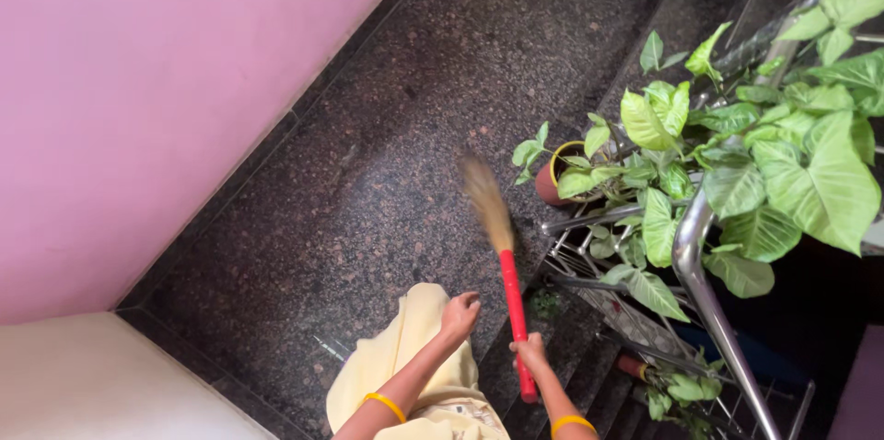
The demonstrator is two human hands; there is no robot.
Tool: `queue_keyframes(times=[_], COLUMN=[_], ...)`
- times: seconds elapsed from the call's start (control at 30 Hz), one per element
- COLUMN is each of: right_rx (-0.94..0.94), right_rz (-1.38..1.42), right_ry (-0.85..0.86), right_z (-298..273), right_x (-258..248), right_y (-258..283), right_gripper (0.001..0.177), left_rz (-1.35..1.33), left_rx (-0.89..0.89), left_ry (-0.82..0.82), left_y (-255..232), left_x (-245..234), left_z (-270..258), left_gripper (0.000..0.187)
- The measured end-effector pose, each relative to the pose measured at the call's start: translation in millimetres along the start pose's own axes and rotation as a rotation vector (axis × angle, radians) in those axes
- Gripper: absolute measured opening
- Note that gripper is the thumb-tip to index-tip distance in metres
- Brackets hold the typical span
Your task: The person sweeps a flight of dark stone stairs and an adjacent landing area using a broom, moving the debris across the surfaces.
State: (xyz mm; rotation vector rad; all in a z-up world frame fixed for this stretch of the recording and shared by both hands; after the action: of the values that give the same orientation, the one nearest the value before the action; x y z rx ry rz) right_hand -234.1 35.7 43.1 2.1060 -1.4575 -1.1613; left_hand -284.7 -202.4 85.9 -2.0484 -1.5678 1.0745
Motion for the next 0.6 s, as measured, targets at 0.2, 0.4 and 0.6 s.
queue_keyframes(times=[0.2, 0.4, 0.6], right_rx=[-0.027, -0.111, -0.252], right_rz=[0.282, 0.344, -0.048], right_ry=[-0.164, -0.120, 0.081], right_z=[70, 64, 33], right_x=[15, 119, 213], right_y=[87, 197, 230], right_gripper=[0.021, 0.019, 0.014], left_rz=[-0.111, -0.093, -0.022], left_rx=[-0.064, 0.147, 0.069], left_ry=[0.087, -0.048, -0.141], left_y=[11, 5, 34], left_x=[-35, -119, -225], left_z=[13, 45, 82], left_gripper=[0.045, 0.043, 0.044])
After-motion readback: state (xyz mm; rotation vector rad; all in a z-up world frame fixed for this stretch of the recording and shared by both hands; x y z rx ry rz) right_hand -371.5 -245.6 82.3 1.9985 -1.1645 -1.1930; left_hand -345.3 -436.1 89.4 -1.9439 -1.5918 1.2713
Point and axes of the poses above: each hand's wrist, its own z-axis towards the middle knuckle, its own x-axis out of the palm, y = z × x, the point moved 8 cm from there along z, towards the middle knuckle, and after that the axes turned 12 degrees about -x, right-handed, at the moved point
